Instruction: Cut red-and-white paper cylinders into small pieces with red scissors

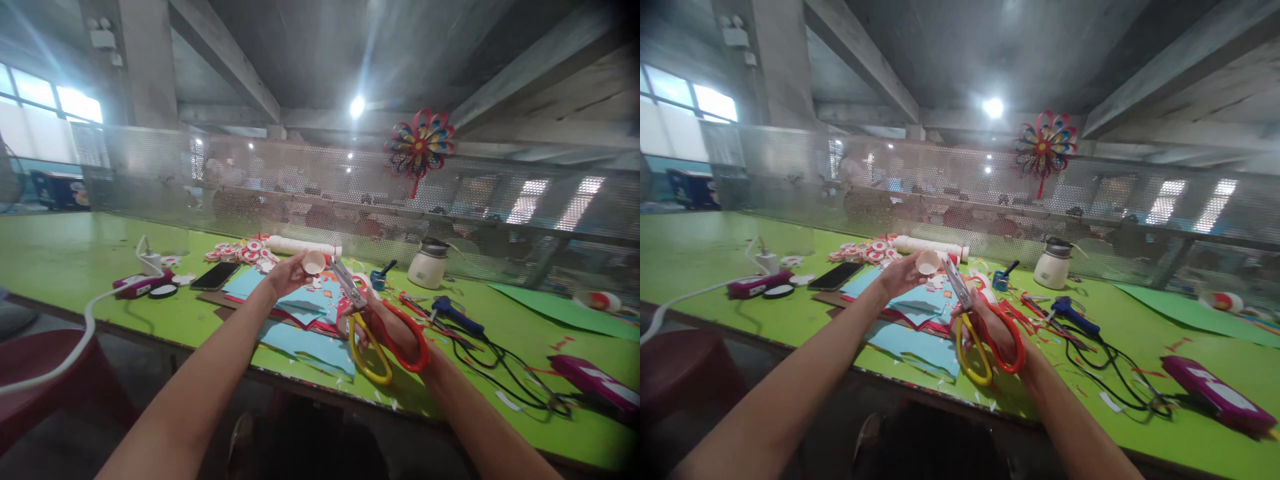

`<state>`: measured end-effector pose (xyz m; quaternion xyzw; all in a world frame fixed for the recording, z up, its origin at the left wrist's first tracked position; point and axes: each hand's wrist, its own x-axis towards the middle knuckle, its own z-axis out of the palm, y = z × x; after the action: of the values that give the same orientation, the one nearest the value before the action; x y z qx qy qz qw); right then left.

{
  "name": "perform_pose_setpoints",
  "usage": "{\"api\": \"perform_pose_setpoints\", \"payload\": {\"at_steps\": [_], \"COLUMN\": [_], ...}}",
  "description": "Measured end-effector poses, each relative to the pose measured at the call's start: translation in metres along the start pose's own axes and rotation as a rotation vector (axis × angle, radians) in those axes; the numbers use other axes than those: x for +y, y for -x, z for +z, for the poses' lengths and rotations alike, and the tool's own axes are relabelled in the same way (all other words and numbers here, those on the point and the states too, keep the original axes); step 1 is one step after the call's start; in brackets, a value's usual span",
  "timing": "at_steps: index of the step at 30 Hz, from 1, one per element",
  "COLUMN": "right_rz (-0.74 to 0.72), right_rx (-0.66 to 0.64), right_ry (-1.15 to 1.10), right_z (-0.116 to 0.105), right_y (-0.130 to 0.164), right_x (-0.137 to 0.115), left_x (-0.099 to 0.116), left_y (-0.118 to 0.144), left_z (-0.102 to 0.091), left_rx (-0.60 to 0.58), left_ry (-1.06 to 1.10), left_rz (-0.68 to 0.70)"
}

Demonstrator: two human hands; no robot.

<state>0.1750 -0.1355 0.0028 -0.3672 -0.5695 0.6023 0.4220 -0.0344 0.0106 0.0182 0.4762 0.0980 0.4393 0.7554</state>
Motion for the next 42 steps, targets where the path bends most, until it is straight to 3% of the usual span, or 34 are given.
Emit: {"api": "perform_pose_setpoints", "payload": {"at_steps": [5, 9, 18, 24, 30, 36, 42], "right_rz": [-0.055, -0.115, -0.268, -0.333, -0.377, -0.362, -0.402], "right_rx": [0.071, 0.13, 0.265, 0.35, 0.407, 0.452, 0.472], "right_ry": [0.084, 0.186, 0.819, 1.015, 1.111, 1.155, 1.152], "right_z": [0.001, 0.007, 0.02, 0.021, 0.019, 0.017, 0.018], "right_y": [-0.001, 0.002, 0.009, 0.007, 0.002, -0.002, -0.003], "right_x": [0.003, 0.0, -0.015, -0.014, -0.009, -0.003, -0.001], "left_x": [0.0, -0.001, 0.0, 0.0, -0.004, -0.014, -0.02], "left_y": [0.002, 0.004, 0.008, 0.009, 0.005, -0.003, -0.006], "left_z": [-0.002, 0.0, 0.009, 0.014, 0.018, 0.019, 0.019], "left_rx": [-0.03, -0.073, -0.126, -0.115, -0.082, 0.025, 0.03], "left_ry": [-0.117, -0.193, -0.284, -0.272, -0.307, -0.437, -0.516], "left_rz": [0.006, 0.099, 0.13, 0.252, 0.293, 0.389, 0.457]}}
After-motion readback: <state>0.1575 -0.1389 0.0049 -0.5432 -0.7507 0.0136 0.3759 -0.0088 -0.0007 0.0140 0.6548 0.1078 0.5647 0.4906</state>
